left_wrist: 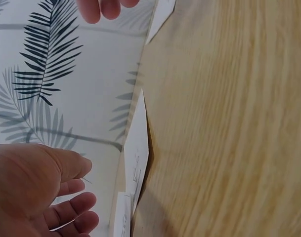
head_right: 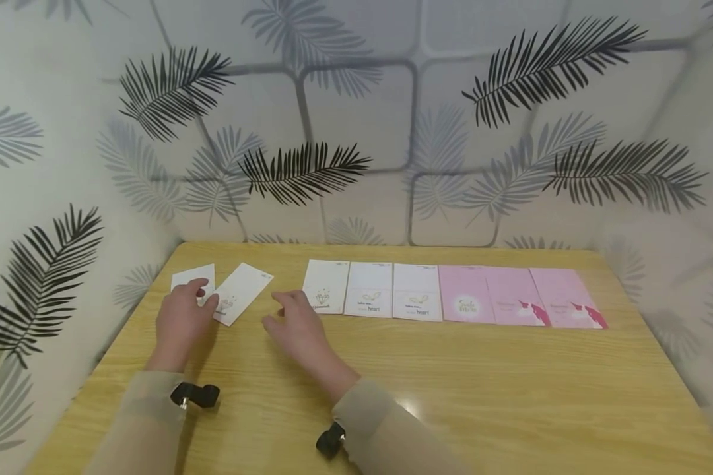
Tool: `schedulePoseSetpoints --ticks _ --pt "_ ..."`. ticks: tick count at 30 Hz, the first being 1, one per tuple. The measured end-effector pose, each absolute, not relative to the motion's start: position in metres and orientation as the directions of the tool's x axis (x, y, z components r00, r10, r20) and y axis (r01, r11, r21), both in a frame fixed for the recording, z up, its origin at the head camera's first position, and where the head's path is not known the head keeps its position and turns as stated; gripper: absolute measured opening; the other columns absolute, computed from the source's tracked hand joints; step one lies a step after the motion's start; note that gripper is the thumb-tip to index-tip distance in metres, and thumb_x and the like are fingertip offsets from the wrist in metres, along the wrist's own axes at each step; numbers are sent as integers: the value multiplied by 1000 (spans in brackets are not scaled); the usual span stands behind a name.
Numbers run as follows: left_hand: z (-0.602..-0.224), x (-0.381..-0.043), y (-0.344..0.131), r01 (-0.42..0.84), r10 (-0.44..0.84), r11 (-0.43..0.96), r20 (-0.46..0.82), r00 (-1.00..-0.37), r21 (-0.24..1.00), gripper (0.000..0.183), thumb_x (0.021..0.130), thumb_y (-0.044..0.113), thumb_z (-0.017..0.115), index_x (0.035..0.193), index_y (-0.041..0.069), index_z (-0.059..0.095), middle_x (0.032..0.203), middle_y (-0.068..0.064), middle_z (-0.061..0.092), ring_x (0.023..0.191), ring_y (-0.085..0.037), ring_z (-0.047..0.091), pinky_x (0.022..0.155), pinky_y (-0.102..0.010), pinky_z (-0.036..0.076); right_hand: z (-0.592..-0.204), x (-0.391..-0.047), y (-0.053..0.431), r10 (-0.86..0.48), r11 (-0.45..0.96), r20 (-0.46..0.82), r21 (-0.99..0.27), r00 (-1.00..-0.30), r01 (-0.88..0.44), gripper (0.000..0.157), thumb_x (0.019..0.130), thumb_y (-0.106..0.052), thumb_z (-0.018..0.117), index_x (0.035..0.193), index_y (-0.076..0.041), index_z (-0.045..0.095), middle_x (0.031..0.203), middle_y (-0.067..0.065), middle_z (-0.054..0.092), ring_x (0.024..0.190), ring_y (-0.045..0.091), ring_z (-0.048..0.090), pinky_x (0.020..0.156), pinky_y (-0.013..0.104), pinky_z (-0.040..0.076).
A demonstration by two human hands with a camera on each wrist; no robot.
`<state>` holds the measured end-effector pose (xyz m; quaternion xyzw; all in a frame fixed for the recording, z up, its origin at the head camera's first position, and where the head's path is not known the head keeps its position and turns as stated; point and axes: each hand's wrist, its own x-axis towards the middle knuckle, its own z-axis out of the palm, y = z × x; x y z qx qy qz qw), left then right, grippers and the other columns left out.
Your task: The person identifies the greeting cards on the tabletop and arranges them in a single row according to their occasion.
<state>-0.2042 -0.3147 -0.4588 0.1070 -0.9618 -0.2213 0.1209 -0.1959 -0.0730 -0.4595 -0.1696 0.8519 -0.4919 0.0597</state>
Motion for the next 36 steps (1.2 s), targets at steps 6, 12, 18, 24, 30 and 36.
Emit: schedulePoseSetpoints --ticks 6,12,18,24,30,36 --pt "-462 -212 -320 -151 -231 886 134 -964 438 48 109 22 64 149 -5 61 131 -29 68 119 -57 61 96 -69 49 -465 -196 -87 -380 444 49 -866 -924 -229 52 109 -23 71 157 -8 60 152 11 57 121 22 69 91 35 59" --pt "-461 -219 -320 -128 -192 887 102 -976 444 49 109 21 64 148 -8 61 130 -30 67 119 -54 61 96 -66 51 -469 -199 -95 -386 430 56 -872 -921 -234 51 107 -20 70 155 -4 62 148 14 60 119 22 71 95 36 58" --pt "-464 -228 -324 -124 -158 900 47 -986 418 50 108 21 64 147 -9 60 131 -31 67 123 -55 59 102 -66 50 -470 -198 -97 -392 431 47 -873 -919 -229 51 107 -20 70 154 -1 62 145 15 62 118 24 70 100 39 57" --pt "-466 -233 -326 -123 -131 917 -5 -991 378 53 108 23 65 149 -11 59 137 -36 62 130 -59 55 108 -69 47 -471 -199 -97 -403 457 29 -859 -915 -229 52 107 -21 70 154 -2 62 141 15 64 113 22 65 99 39 55" --pt "-463 -233 -325 -137 -125 924 -57 -991 356 54 107 25 67 145 -12 60 139 -40 57 130 -60 54 107 -69 47 -475 -201 -97 -405 478 12 -850 -914 -222 53 106 -21 72 153 0 63 136 15 67 115 21 65 103 39 55" --pt "-461 -232 -323 -178 -160 914 -80 -984 365 57 106 29 69 145 -12 60 139 -41 55 130 -61 53 105 -69 47 -479 -203 -97 -425 463 32 -851 -904 -248 50 106 -17 71 151 3 63 129 16 68 116 23 64 106 42 54"
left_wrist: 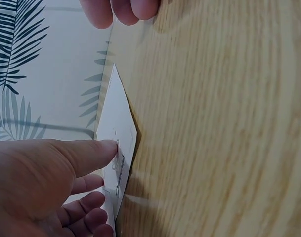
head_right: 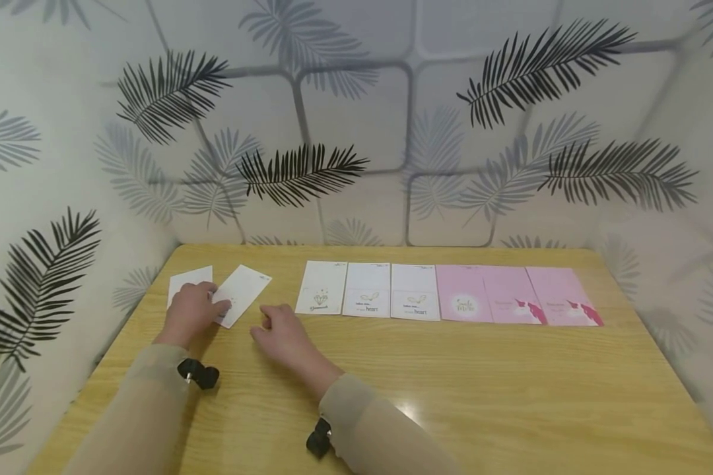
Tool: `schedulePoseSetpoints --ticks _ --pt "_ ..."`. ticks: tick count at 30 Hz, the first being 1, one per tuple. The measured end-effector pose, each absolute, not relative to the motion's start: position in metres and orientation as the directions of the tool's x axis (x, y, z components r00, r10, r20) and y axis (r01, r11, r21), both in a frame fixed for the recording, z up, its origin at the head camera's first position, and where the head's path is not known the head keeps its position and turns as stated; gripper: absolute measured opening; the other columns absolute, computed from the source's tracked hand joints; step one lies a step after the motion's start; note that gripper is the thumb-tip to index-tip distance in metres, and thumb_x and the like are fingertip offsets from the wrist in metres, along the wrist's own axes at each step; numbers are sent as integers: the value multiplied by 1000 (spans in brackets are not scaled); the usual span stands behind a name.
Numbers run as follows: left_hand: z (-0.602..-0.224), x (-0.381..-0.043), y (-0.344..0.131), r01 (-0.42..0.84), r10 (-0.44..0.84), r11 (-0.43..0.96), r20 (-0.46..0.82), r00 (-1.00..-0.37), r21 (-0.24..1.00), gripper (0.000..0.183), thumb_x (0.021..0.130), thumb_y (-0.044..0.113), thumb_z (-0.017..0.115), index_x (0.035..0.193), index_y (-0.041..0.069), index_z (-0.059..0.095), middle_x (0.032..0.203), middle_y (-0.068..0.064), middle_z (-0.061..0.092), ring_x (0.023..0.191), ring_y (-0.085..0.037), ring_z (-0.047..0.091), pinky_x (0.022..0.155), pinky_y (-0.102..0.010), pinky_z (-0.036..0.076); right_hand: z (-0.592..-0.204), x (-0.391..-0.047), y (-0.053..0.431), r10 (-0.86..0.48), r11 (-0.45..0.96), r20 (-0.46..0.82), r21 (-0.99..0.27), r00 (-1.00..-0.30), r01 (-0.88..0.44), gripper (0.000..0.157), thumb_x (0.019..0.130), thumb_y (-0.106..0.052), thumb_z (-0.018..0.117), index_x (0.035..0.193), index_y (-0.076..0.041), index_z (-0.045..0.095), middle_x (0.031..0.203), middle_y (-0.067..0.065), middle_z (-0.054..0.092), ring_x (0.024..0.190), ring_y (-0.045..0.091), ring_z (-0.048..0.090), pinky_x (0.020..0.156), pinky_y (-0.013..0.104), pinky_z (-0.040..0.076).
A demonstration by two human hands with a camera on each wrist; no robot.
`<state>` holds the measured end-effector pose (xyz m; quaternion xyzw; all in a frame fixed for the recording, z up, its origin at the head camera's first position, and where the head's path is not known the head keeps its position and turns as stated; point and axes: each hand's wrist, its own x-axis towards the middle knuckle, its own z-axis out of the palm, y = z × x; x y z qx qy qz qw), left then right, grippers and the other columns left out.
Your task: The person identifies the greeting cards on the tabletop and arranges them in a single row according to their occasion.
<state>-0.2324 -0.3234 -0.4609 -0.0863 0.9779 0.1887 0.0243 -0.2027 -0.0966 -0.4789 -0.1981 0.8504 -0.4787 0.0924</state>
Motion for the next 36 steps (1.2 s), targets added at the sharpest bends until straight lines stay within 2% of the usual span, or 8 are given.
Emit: schedulePoseSetpoints --ticks 11,16,21,27,29,33,36 --pt "-461 -227 -313 -241 -230 873 -77 -970 424 54 101 32 74 128 -13 61 130 -38 56 123 -57 52 101 -66 48 -480 -204 -93 -451 458 13 -855 -893 -244 50 108 -15 69 153 4 61 130 15 67 119 23 63 107 42 53" --pt "-465 -222 -307 -244 -252 852 -47 -967 464 57 99 31 76 132 -12 61 131 -38 56 125 -58 52 103 -67 46 -480 -204 -93 -457 454 13 -856 -889 -246 50 108 -13 69 153 6 60 128 16 68 118 24 64 107 43 53" --pt "-469 -219 -302 -238 -277 834 4 -961 498 59 97 29 81 134 -11 59 130 -37 60 122 -58 56 100 -67 49 -480 -205 -93 -463 457 10 -854 -886 -248 50 108 -14 68 154 4 60 127 14 69 116 22 63 106 43 53" --pt "-473 -214 -300 -223 -276 826 27 -961 518 65 98 25 80 146 -11 55 135 -39 62 124 -59 59 99 -68 51 -482 -205 -93 -465 451 3 -860 -885 -240 50 107 -13 68 154 3 61 126 13 69 114 21 62 106 43 53" --pt "-474 -211 -299 -220 -281 817 34 -959 533 59 100 22 77 146 -9 58 134 -37 64 123 -57 61 98 -67 51 -482 -204 -93 -463 448 -4 -864 -886 -230 50 107 -13 68 155 2 60 127 13 69 115 21 63 107 43 53" --pt "-475 -206 -298 -214 -307 787 67 -949 579 39 103 16 69 134 -7 69 123 -29 70 113 -49 66 93 -63 52 -481 -203 -92 -461 443 -8 -868 -887 -222 51 107 -14 70 155 2 60 125 11 69 112 21 62 107 43 53" --pt "-476 -202 -295 -211 -323 763 76 -943 610 32 105 14 65 128 -6 72 119 -26 72 110 -45 68 93 -61 52 -480 -202 -92 -458 441 -16 -873 -889 -211 52 107 -14 71 155 2 60 126 12 69 111 22 62 107 44 53"
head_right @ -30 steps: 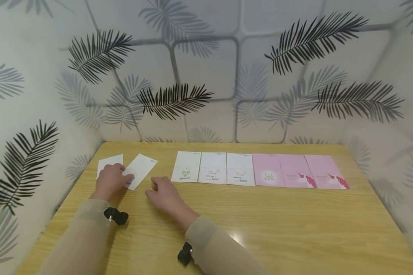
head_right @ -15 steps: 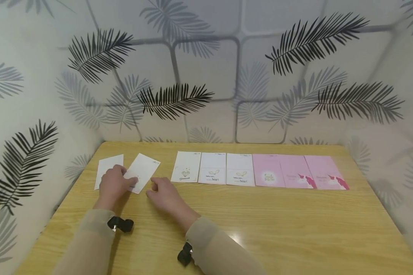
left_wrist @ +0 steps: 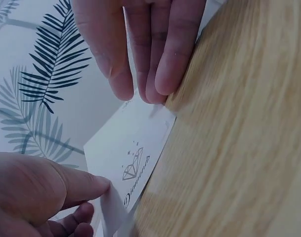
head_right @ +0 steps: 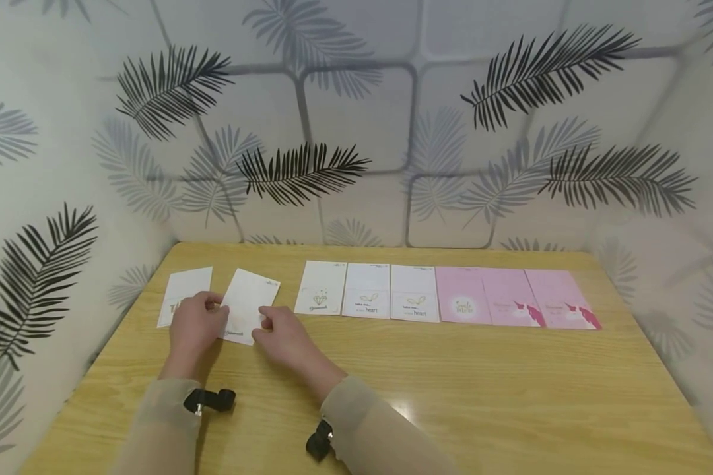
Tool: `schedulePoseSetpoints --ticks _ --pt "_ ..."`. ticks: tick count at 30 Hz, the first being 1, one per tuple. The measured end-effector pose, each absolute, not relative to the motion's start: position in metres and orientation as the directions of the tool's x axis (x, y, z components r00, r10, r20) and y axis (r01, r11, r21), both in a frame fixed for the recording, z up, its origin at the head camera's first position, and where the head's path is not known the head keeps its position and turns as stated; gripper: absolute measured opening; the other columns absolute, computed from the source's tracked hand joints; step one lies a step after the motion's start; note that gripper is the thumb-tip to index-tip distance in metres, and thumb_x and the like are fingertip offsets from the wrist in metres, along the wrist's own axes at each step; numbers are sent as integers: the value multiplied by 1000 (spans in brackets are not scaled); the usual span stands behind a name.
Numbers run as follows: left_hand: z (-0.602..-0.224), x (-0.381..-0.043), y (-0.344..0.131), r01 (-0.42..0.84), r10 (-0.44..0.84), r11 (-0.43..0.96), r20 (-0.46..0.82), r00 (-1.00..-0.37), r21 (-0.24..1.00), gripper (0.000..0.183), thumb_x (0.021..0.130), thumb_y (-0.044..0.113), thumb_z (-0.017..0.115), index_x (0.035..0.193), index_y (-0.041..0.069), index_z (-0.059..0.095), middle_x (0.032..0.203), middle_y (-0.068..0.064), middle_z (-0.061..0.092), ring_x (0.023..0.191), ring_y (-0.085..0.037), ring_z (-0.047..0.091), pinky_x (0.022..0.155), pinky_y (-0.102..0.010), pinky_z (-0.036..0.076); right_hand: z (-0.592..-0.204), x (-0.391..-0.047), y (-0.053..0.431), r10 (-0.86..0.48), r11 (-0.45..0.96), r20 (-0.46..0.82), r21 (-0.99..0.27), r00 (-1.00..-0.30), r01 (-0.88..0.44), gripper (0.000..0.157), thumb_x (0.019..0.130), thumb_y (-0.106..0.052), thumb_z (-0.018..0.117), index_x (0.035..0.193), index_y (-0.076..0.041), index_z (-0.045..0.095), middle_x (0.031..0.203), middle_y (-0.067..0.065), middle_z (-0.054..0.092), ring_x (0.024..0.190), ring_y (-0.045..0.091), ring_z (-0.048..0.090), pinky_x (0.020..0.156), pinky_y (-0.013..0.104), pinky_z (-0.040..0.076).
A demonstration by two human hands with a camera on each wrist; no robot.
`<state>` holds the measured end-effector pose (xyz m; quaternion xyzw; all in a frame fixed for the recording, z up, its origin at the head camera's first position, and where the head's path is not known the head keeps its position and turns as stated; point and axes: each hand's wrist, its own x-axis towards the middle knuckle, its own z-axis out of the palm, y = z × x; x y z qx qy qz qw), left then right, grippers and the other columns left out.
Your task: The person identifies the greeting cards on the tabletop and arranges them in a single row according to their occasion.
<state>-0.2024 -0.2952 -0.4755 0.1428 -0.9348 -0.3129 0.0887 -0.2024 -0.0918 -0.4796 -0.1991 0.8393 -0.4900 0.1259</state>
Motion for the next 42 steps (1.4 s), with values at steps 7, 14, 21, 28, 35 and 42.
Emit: schedulePoseSetpoints --ticks 7,14,21,28,35,42 --pt "-475 -195 -296 -219 -342 669 33 -939 710 30 109 16 61 131 -2 67 115 -23 72 104 -40 67 91 -56 49 -481 -200 -91 -459 424 -17 -883 -888 -202 52 108 -14 70 156 0 59 139 16 67 123 25 64 113 46 51" --pt "-469 -191 -299 -188 -347 542 14 -938 819 32 113 19 60 137 -2 65 125 -25 70 111 -37 67 92 -49 52 -482 -197 -89 -439 378 5 -906 -899 -190 47 108 -9 67 153 2 61 142 17 66 132 32 64 116 48 49" --pt "-463 -189 -289 -160 -342 470 12 -939 868 35 113 20 60 141 -1 63 130 -26 69 115 -38 66 96 -49 51 -483 -192 -83 -333 300 2 -948 -943 -107 41 107 -8 66 148 0 67 137 13 69 127 28 64 111 47 51" --pt "-467 -194 -274 -155 -289 561 17 -957 813 46 111 20 62 155 6 60 126 -23 69 106 -37 64 93 -52 49 -476 -193 -73 -287 280 17 -955 -958 -101 45 108 -6 64 152 -1 63 149 15 63 128 30 64 109 48 53" --pt "-473 -203 -259 -158 -269 631 22 -963 759 53 109 17 69 159 4 56 121 -22 68 101 -35 61 88 -51 48 -471 -200 -69 -242 307 11 -948 -970 -88 49 107 -6 66 156 -3 61 147 15 65 132 30 64 112 47 52" --pt "-479 -212 -249 -153 -302 634 61 -951 758 52 108 17 70 157 5 57 117 -18 69 96 -34 61 84 -48 47 -472 -206 -68 -215 290 38 -952 -976 -101 51 102 3 66 152 3 62 160 18 51 133 32 63 109 43 55"
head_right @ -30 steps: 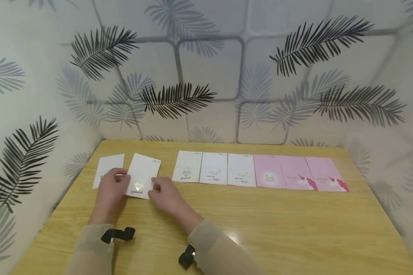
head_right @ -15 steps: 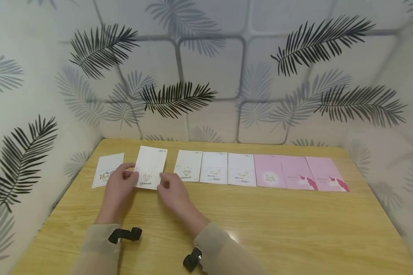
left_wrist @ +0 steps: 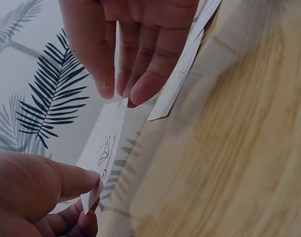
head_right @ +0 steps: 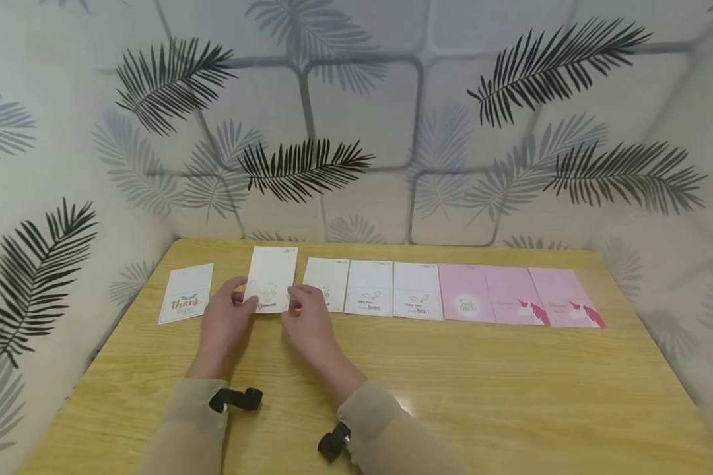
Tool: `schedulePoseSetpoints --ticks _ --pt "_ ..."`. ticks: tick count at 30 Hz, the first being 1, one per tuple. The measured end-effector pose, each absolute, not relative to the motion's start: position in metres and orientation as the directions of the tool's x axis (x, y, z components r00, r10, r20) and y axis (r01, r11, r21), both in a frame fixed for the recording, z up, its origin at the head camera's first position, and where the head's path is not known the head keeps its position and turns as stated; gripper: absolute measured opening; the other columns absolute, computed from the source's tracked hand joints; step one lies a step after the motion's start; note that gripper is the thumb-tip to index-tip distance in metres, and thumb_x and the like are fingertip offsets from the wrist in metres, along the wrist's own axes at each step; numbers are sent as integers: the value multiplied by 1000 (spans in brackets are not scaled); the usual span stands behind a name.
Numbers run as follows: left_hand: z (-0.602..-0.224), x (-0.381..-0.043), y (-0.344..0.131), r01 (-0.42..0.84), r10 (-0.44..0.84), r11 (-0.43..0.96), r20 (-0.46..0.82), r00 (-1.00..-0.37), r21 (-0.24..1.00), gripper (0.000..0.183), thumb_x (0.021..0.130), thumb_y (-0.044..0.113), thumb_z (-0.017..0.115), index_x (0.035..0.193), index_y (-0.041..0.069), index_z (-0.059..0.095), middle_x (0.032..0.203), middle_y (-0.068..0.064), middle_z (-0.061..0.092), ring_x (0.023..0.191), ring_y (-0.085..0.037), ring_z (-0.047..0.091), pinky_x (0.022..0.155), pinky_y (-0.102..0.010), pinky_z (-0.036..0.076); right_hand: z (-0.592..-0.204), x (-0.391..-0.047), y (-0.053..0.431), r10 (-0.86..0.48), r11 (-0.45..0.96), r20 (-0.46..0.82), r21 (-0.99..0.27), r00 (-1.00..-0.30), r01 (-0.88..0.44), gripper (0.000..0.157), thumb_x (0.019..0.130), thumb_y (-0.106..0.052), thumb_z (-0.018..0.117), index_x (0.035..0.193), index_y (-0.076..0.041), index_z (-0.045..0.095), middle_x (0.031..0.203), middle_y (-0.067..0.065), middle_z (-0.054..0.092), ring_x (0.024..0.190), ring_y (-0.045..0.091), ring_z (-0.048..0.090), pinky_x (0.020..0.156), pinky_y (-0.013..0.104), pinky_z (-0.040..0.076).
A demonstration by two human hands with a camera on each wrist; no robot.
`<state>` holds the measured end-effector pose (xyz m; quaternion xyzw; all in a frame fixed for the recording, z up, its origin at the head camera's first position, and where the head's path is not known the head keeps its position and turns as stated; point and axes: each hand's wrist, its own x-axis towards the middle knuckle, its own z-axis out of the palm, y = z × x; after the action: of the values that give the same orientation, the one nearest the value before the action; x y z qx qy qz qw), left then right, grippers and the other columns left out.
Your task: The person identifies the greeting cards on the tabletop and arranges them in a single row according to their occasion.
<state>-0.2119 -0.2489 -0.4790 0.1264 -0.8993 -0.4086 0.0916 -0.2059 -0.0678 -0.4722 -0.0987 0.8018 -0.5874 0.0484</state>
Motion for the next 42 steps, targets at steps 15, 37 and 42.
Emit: schedulePoseSetpoints --ticks 15,37,42 --pt "-486 -228 -242 -171 -303 682 62 -951 712 55 107 17 67 158 -1 55 132 -24 68 118 -40 64 100 -58 50 -476 -213 -67 -247 386 54 -910 -967 -150 46 103 -4 65 149 -2 67 161 17 56 142 37 59 111 49 54" --pt "-492 -229 -238 -177 -281 794 94 -955 582 56 107 15 69 158 -4 55 148 -36 55 136 -53 56 109 -65 48 -479 -218 -69 -345 565 42 -789 -938 -243 52 103 -15 66 154 -4 64 162 19 55 150 42 51 125 54 38" --pt "-491 -229 -236 -168 -275 803 105 -956 572 55 107 15 70 156 -5 56 147 -36 56 135 -53 57 109 -65 49 -480 -218 -69 -356 572 42 -780 -934 -253 51 104 -16 67 153 -4 64 162 18 56 152 43 49 127 54 34"
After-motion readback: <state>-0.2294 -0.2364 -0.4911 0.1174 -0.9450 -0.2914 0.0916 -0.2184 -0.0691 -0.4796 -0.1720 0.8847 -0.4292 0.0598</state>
